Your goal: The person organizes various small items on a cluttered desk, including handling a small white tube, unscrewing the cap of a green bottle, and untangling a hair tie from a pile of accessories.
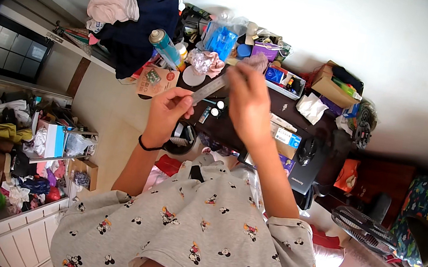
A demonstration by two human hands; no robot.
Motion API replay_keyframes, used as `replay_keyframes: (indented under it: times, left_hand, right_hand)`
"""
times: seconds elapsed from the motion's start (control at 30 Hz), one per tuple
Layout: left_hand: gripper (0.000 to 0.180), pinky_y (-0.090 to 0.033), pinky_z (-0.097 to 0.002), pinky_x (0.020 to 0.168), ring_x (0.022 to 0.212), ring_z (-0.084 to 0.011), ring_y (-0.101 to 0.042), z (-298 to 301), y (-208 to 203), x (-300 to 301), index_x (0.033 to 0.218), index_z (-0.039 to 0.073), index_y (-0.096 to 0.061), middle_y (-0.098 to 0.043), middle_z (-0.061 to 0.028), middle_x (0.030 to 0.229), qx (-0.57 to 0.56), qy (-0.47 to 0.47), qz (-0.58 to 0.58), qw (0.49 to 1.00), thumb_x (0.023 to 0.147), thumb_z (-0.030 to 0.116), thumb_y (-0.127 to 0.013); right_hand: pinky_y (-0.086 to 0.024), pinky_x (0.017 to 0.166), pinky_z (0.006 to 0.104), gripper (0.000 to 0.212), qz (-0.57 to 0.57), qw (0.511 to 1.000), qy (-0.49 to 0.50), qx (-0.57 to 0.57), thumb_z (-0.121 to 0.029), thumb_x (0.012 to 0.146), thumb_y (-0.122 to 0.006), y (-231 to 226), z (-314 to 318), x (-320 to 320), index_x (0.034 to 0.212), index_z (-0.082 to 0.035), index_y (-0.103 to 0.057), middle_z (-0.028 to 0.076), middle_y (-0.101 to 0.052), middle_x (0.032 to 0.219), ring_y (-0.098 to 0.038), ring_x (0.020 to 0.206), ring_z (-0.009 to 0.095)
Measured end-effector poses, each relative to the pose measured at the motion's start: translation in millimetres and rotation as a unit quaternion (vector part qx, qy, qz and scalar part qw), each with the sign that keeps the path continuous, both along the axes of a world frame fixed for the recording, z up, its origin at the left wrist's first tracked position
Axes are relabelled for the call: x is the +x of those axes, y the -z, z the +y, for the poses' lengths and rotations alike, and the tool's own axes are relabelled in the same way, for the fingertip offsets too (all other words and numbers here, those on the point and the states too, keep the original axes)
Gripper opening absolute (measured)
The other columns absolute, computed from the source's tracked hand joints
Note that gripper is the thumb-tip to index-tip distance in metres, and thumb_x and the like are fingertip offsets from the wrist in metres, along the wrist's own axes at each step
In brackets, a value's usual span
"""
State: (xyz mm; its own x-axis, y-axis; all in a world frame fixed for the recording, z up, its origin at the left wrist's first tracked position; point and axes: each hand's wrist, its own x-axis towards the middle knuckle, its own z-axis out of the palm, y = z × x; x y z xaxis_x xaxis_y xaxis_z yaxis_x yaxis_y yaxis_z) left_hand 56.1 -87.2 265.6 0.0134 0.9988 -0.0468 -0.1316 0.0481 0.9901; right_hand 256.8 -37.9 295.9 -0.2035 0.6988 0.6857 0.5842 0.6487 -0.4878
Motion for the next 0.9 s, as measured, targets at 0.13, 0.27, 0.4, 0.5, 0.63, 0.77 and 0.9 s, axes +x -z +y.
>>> replay_keyframes:
  times: [0.13, 0.27, 0.4, 0.5, 0.63, 0.77, 0.9]
  left_hand:
    - [0.015, -0.047, -0.0218, 0.061, 0.068, -0.009, -0.059, -5.0, 0.5, -1.0, 0.102, -0.003, -0.065, -0.065, -0.0052, 0.08, -0.014, -0.024, -0.01, 1.0, 0.093, 0.008, -0.064]
    - [0.015, -0.048, -0.0222, 0.061, 0.068, -0.0092, -0.059, -9.8, -6.1, 1.0, 0.102, -0.004, -0.065, -0.065, -0.0052, 0.081, -0.027, -0.04, 0.003, 0.999, 0.093, 0.008, -0.063]
    - [0.014, -0.048, -0.0222, 0.061, 0.068, -0.0092, -0.059, -11.5, -1.4, -1.1, 0.102, -0.004, -0.065, -0.065, -0.0051, 0.081, -0.015, -0.054, -0.02, 0.998, 0.093, 0.007, -0.063]
    - [0.017, -0.047, -0.0202, 0.061, 0.065, -0.008, -0.059, -11.6, -8.1, 5.0, 0.103, -0.003, -0.066, -0.065, -0.0041, 0.078, -0.019, -0.059, -0.021, 0.998, 0.092, 0.008, -0.065]
    - [0.015, -0.048, -0.0217, 0.06, 0.067, -0.0087, -0.059, -10.8, -21.4, 20.2, 0.101, -0.004, -0.066, -0.065, -0.0048, 0.08, -0.01, -0.047, -0.02, 0.999, 0.093, 0.008, -0.064]
    - [0.015, -0.047, -0.0216, 0.059, 0.066, -0.0084, -0.059, -7.2, -32.4, 30.4, 0.101, -0.004, -0.066, -0.064, -0.0045, 0.078, 0.033, -0.028, -0.028, 0.999, 0.093, 0.009, -0.064]
    - [0.016, -0.047, -0.0216, 0.058, 0.066, -0.0083, -0.058, -8.9, -34.4, 33.5, 0.1, -0.004, -0.066, -0.064, -0.0046, 0.077, 0.025, -0.033, -0.027, 0.999, 0.093, 0.009, -0.065]
  right_hand:
    - [-0.05, 0.085, 0.0407, 0.037, -0.004, 0.997, -0.073, -0.025, 0.012, 0.072, -0.061, 2.3, 3.9, 13.5, 0.108, 0.002, -0.063, 0.016, -0.059, 0.108, -0.06, 0.099, 0.037]
    - [-0.052, 0.08, 0.0377, 0.032, 0.078, 0.992, 0.076, -0.058, 0.011, 0.079, -0.057, 1.5, 15.3, 36.6, 0.109, 0.0, -0.063, 0.016, -0.061, 0.102, -0.063, 0.095, 0.032]
    - [-0.051, 0.064, 0.0247, 0.024, 0.278, 0.948, 0.149, -0.04, 0.002, 0.088, -0.063, -5.2, 20.7, 56.8, 0.111, -0.002, -0.065, 0.01, -0.064, 0.104, -0.063, 0.083, 0.013]
    - [-0.053, 0.07, 0.0266, 0.032, 0.158, 0.976, 0.129, 0.076, 0.008, 0.082, -0.064, -18.0, 4.9, 46.4, 0.112, -0.002, -0.065, 0.013, -0.064, 0.108, -0.065, 0.093, 0.02]
    - [-0.055, 0.068, 0.0304, 0.037, 0.107, 0.991, 0.069, -0.038, 0.009, 0.076, -0.064, -18.1, -5.1, 28.4, 0.111, -0.002, -0.064, 0.013, -0.059, 0.113, -0.064, 0.093, 0.026]
    - [-0.054, 0.063, 0.0305, 0.033, 0.116, 0.99, 0.014, -0.084, 0.007, 0.077, -0.062, -3.4, -9.6, 15.4, 0.109, 0.0, -0.064, 0.012, -0.057, 0.109, -0.064, 0.079, 0.024]
    - [-0.054, 0.066, 0.031, 0.031, 0.126, 0.989, 0.024, -0.078, 0.006, 0.078, -0.062, -0.8, -5.6, 18.3, 0.108, 0.0, -0.064, 0.013, -0.059, 0.102, -0.064, 0.079, 0.024]
